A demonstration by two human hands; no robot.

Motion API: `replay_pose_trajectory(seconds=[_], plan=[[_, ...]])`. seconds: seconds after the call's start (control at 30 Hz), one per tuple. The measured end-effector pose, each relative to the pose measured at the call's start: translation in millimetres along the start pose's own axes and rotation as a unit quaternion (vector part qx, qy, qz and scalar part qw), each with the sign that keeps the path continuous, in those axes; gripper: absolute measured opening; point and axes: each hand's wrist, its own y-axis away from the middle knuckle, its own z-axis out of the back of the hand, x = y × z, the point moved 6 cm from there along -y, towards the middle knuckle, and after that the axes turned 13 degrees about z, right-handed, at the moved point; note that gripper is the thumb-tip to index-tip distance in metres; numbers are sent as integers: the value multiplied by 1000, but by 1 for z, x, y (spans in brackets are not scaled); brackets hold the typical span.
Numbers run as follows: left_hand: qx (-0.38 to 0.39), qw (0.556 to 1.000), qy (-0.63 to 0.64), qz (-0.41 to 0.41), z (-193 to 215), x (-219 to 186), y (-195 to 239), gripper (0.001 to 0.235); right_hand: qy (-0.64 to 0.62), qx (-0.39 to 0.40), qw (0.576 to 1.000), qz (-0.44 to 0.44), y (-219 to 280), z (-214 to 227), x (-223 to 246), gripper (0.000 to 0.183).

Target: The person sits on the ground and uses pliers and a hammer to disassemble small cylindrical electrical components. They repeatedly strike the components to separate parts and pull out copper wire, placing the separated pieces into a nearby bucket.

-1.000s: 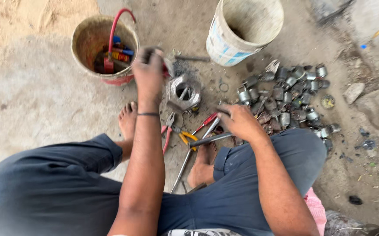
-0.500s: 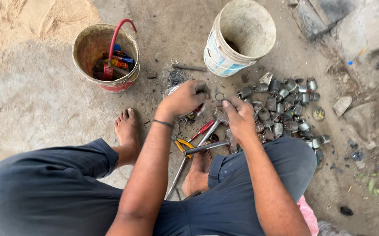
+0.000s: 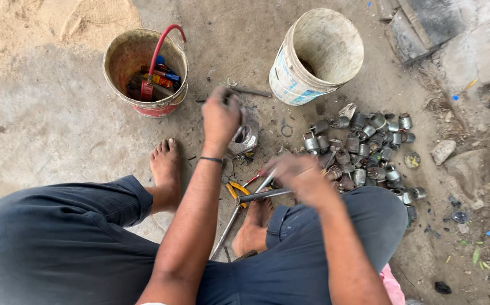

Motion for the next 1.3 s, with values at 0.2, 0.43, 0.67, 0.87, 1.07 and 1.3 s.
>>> replay_pose_trajectory(seconds=[0.2, 0.43, 0.67, 0.87, 1.07, 1.3], plan=[[234, 905, 286, 212, 22, -14, -13, 7, 388, 39, 906, -164, -20, -3, -37, 30], [300, 952, 59, -10, -28, -60, 18, 10, 334, -61, 940, 42, -25, 6, -3, 74], [409, 911, 17, -56, -44, -48, 33, 18, -18, -218, 967, -131, -14, 32, -38, 28], [334, 931, -148, 1, -39, -29, 24, 21, 338, -121, 933, 33, -19, 24, 20, 28], [229, 955, -187, 3, -36, -36, 28, 16, 297, -182, 934, -84, -24, 11, 48, 23], [-2, 987, 157, 43, 9, -50, 6, 4, 350, -126, 925, -80, -24, -9, 21, 27]])
